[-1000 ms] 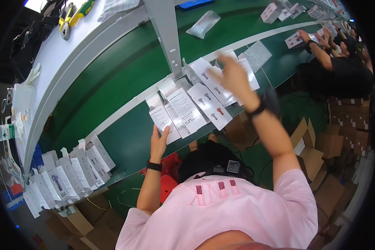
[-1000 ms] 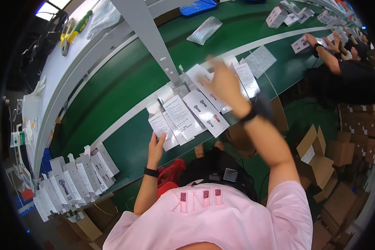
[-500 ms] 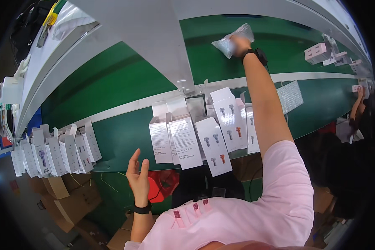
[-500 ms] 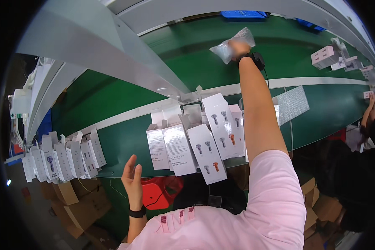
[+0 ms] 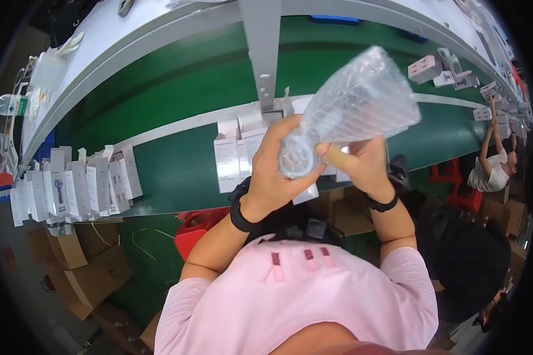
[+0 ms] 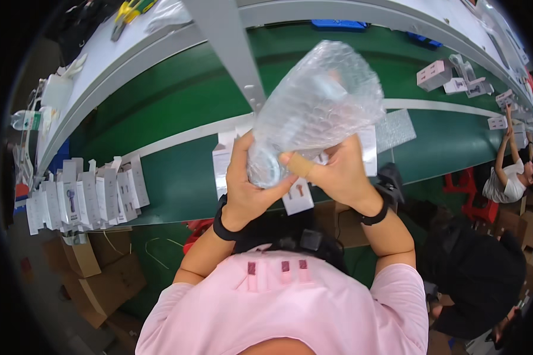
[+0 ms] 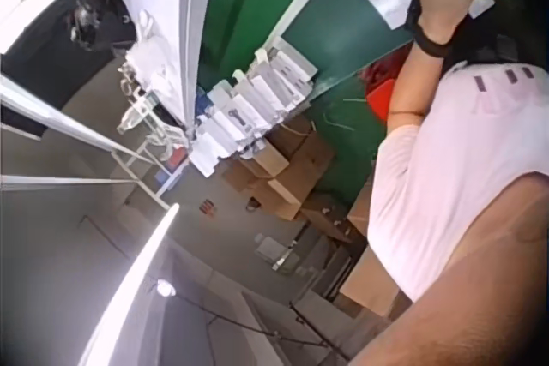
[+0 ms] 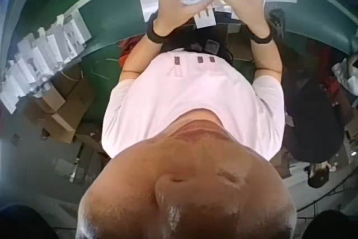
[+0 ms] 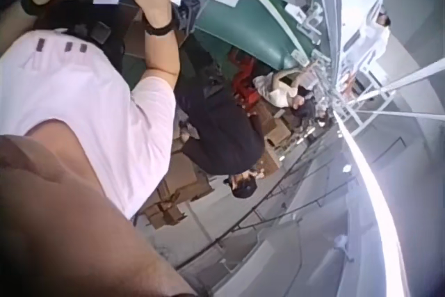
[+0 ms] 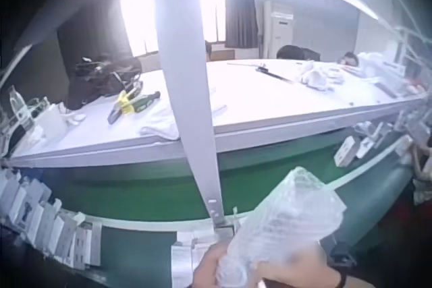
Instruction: Packaging small electronic devices with manuals into white boxes and organizing them on an assembly line.
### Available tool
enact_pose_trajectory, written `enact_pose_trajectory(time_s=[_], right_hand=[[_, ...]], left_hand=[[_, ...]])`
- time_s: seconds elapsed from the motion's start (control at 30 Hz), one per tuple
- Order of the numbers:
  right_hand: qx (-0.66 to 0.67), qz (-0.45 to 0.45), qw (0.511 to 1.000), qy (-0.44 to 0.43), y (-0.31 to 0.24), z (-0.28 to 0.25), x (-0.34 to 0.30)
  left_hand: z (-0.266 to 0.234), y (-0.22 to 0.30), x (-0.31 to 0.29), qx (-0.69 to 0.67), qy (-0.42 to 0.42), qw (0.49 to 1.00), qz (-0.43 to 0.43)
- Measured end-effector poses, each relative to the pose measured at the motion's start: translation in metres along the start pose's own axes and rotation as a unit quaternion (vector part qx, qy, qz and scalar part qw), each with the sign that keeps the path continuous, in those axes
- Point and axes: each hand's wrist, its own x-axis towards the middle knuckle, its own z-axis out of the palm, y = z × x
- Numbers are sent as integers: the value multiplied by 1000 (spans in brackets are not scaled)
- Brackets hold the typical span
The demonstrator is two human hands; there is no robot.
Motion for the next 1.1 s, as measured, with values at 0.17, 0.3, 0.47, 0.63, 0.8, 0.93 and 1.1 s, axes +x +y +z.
enact_pose_trajectory(time_s=[0.17, 0.3, 0.47, 0.63, 0.8, 0.93, 1.1], right_hand=[[-375, -368, 849, 52, -86, 0, -6], [-495, -420, 753, -108, -105, 53, -24], [-511, -414, 749, -89, -109, 131, -38], [-463, -397, 790, -56, -112, 165, -39], [-432, -427, 789, -96, -98, 187, -31], [-268, -290, 917, 58, -56, 162, -4], [243, 170, 955, -11, 9, 139, -52]], left_hand=[[-51, 4, -33, -41, 29, 996, 79], [-94, 17, -62, -114, -1, 993, -12], [-131, 31, -77, -579, -54, 761, -286], [-152, 14, -99, -803, -187, 510, -244], [-157, 5, -106, -829, -151, 467, -269], [-165, 0, -110, -761, -155, 561, -288], [-128, -17, -138, -489, -150, 776, -368]])
